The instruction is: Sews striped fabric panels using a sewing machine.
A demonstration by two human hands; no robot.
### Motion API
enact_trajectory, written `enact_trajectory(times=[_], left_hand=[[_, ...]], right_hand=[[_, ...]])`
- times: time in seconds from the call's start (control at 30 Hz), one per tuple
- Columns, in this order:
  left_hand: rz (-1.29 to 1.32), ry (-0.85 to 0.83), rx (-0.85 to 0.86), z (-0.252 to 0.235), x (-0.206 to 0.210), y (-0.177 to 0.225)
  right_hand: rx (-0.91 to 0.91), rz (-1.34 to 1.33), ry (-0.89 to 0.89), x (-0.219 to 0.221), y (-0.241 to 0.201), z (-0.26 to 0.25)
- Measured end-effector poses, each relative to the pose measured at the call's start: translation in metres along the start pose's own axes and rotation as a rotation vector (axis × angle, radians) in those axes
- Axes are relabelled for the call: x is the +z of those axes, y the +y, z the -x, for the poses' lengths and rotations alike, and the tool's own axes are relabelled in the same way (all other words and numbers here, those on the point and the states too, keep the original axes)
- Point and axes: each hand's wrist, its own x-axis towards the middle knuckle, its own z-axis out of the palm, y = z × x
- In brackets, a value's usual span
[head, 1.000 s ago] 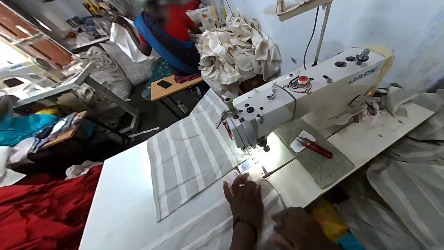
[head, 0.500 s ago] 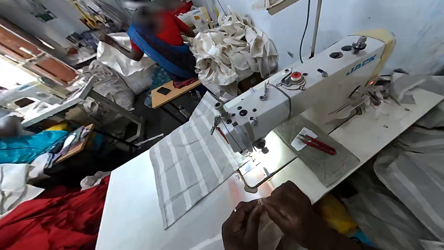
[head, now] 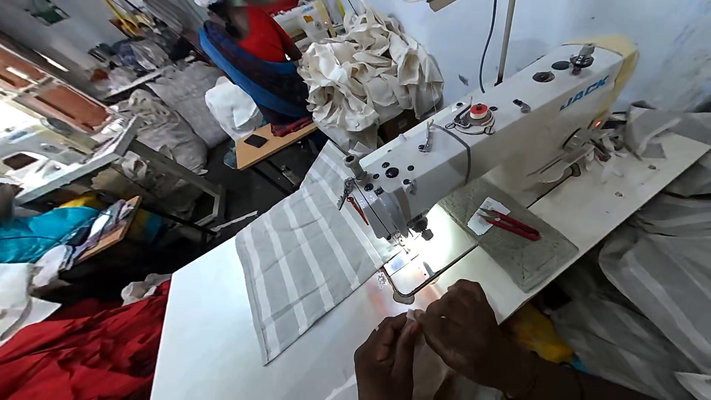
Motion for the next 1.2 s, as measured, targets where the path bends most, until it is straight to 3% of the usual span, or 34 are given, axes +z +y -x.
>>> enact_trajectory(times=[0.03,0.1,0.17,0.2,0.27,0.33,0.37,0.5,0.63,0.7,0.87,0.97,1.03,1.13,1.2], left_hand=[[0.022,0.013,0.014,-0.003,0.001,-0.004],[-0.02,0.056,0.06,-0.018,0.002,-0.018],[-0.375,0.098,0.08,-0.042,0.001,-0.039],[-0.52,0.067,0.049,-0.055,0.0,-0.05],[-0.677,-0.02,-0.019,-0.07,0.001,-0.072],[-0.796,-0.026,0.05,-0.07,0.01,-0.087],[-0.828,-0.008,0.094,-0.069,0.013,-0.089],[-0.848,0.041,0.175,-0.066,0.016,-0.088],[-0.867,0.086,0.246,-0.063,0.017,-0.095],[-0.853,0.067,0.216,-0.062,0.013,-0.099],[-0.857,-0.006,0.136,-0.068,0.008,-0.095],[-0.969,-0.208,-0.051,-0.059,0.002,-0.072],[-1.022,-0.336,-0.153,-0.038,0.008,-0.054],[-1.024,-0.237,-0.042,-0.009,0.035,-0.058],[-1.006,-0.249,0.004,-0.016,0.048,-0.061]], right_hand=[[-0.03,0.004,-0.024,0.001,0.002,0.003],[0.118,-0.142,-0.139,-0.001,0.002,0.015],[0.399,-0.253,-0.299,-0.01,-0.01,0.031],[0.456,-0.196,-0.417,-0.021,-0.021,0.039],[0.402,0.029,-0.665,-0.045,-0.046,0.054],[0.29,0.23,-0.907,-0.062,-0.055,0.064],[0.246,0.274,-0.938,-0.064,-0.053,0.065],[0.235,0.198,-0.643,-0.036,-0.018,0.034],[0.49,0.213,-0.74,0.025,-0.004,-0.023],[0.429,0.296,-0.6,0.043,0.001,-0.018],[0.215,0.327,-0.549,-0.005,-0.022,0.038],[0.289,0.247,-0.744,-0.046,-0.045,0.045],[0.32,0.19,-0.808,-0.058,-0.038,0.041],[0.31,0.199,-0.591,-0.043,0.007,0.02],[0.276,0.295,-0.488,-0.015,0.036,0.0]])
